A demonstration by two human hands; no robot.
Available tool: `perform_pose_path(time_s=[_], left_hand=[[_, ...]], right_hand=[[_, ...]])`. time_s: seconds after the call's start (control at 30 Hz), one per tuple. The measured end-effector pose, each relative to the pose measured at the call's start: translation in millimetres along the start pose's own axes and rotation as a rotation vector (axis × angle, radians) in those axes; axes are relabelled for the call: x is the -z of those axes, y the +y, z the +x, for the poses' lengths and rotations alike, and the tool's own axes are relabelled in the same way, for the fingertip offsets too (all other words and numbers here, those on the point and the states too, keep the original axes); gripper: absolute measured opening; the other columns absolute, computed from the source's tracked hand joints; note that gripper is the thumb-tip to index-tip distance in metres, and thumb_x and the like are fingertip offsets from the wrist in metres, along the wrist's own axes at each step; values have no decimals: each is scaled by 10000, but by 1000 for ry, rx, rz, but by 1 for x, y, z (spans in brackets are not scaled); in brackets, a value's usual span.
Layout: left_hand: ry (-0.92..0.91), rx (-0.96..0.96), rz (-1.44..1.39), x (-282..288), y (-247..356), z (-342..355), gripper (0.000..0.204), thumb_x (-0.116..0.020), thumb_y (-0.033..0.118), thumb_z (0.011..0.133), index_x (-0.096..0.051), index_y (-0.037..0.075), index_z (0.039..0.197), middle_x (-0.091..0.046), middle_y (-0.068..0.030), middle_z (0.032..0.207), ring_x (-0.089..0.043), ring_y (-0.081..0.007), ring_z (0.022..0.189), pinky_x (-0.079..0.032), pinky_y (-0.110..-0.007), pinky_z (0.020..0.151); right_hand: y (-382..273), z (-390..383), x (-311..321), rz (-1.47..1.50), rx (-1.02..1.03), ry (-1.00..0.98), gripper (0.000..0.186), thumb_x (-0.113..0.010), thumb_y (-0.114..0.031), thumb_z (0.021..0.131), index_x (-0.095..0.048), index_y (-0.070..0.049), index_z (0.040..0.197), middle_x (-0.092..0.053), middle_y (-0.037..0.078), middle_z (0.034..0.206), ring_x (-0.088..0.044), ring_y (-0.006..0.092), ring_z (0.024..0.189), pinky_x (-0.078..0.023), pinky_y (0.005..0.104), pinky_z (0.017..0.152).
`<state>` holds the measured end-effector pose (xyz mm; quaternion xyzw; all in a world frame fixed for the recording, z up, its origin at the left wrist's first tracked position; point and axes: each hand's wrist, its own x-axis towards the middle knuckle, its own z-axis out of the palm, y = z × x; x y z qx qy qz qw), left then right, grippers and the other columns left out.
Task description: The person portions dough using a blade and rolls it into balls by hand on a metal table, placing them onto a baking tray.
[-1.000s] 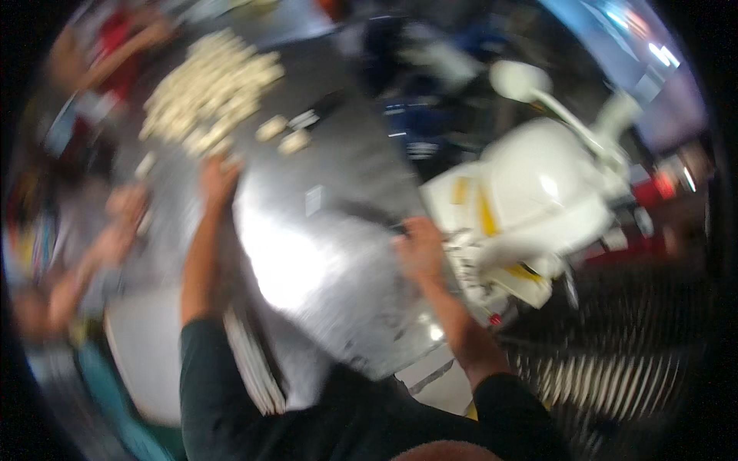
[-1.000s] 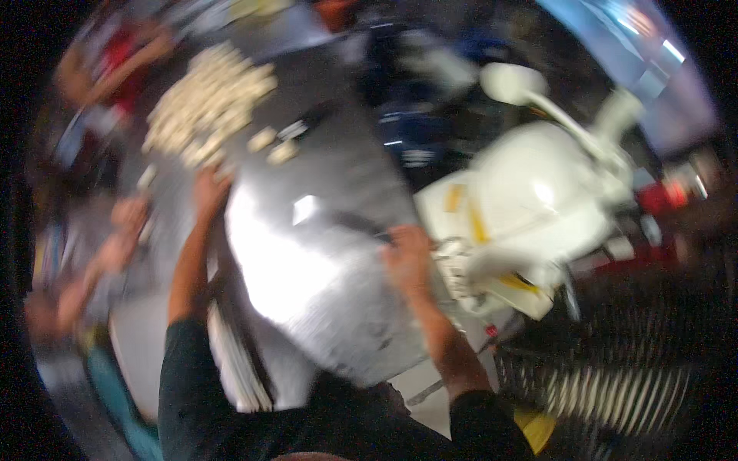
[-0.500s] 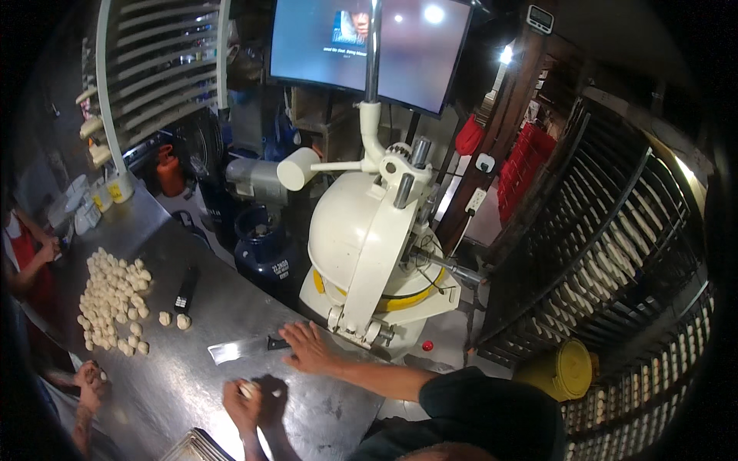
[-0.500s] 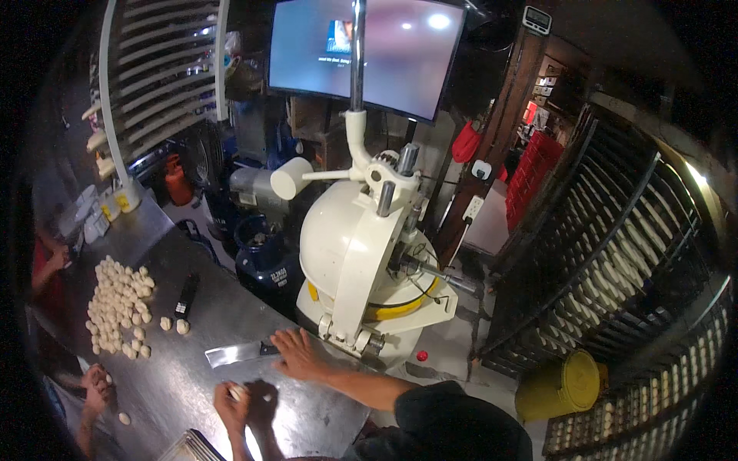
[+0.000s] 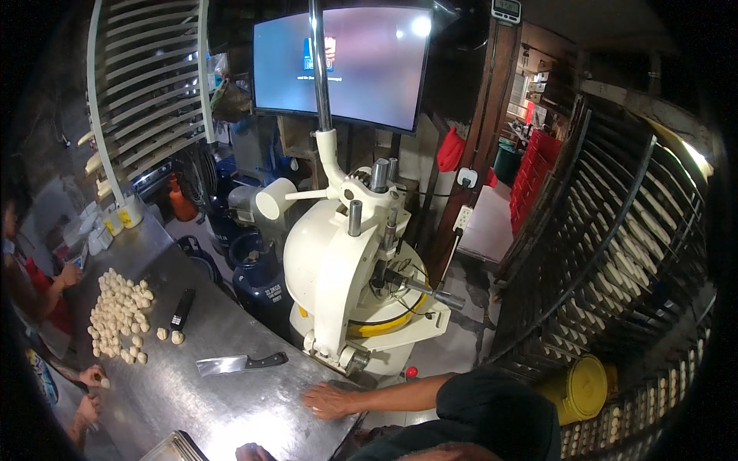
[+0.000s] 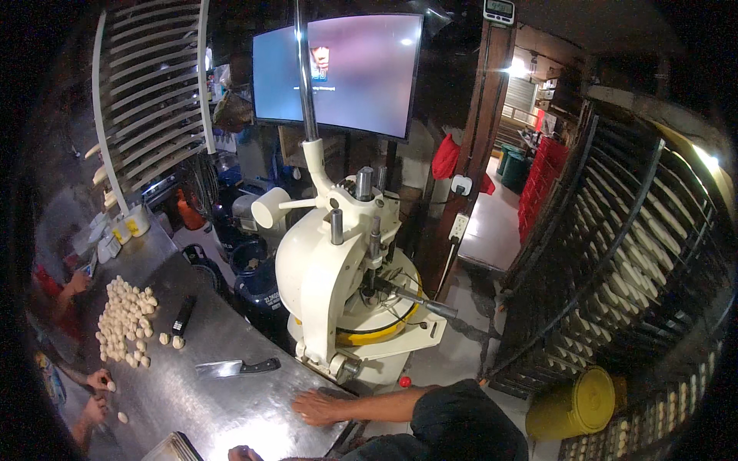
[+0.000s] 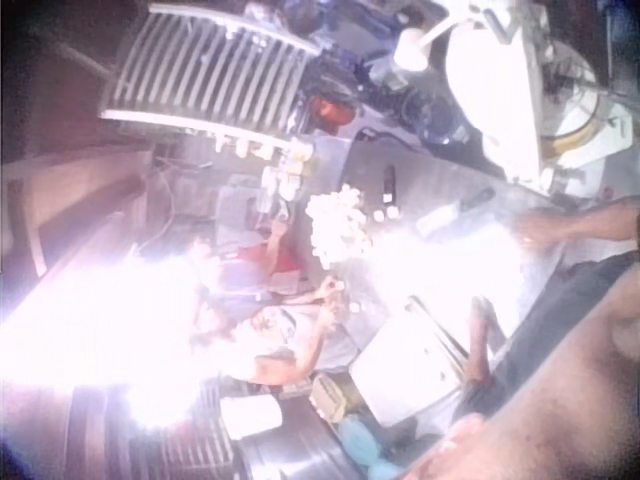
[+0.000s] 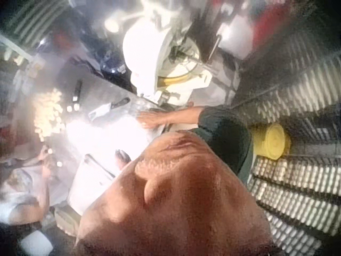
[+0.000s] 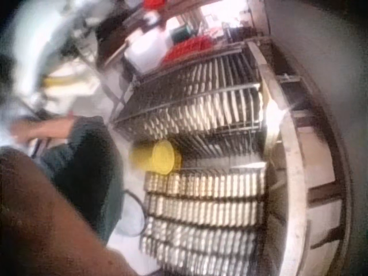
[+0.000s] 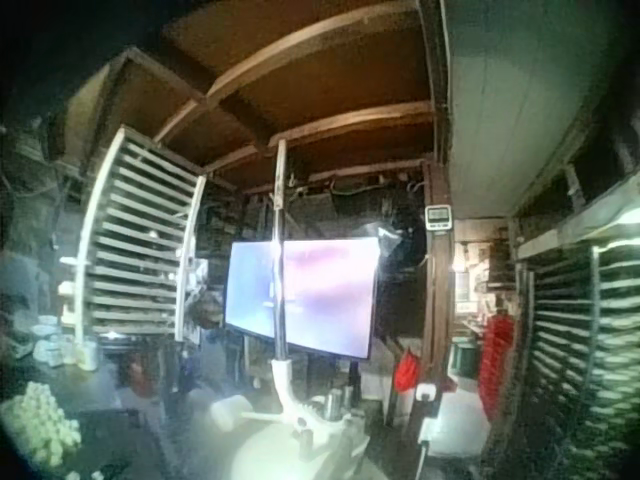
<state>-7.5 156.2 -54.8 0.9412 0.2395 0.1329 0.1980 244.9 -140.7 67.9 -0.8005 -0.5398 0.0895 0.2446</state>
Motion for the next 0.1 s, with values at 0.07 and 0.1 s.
perform_pose_path(time_s=[0.07, 0.1], left_hand=[[0, -4, 245, -7, -5, -2, 575, -617, 333, 982, -524, -9, 1434, -499, -312, 1487, -467, -469, 1378, -369, -546, 1176], [2, -7, 244, -9, -4, -4, 575, -617, 333, 982, -524, -9, 1434, -499, -312, 1487, -467, -469, 1378, -369, -546, 1176]], right_hand=[[10, -12, -4, -126, -76, -98, 304, -598, -236, 888, -564, -41, 1118, -567, 148, 1059, -556, 336, 1095, -427, 491, 930], [10, -13, -6, -145, -101, -52, 304, -591, -248, 897, -563, -40, 1117, -566, 153, 1076, -557, 339, 1092, -426, 491, 934]])
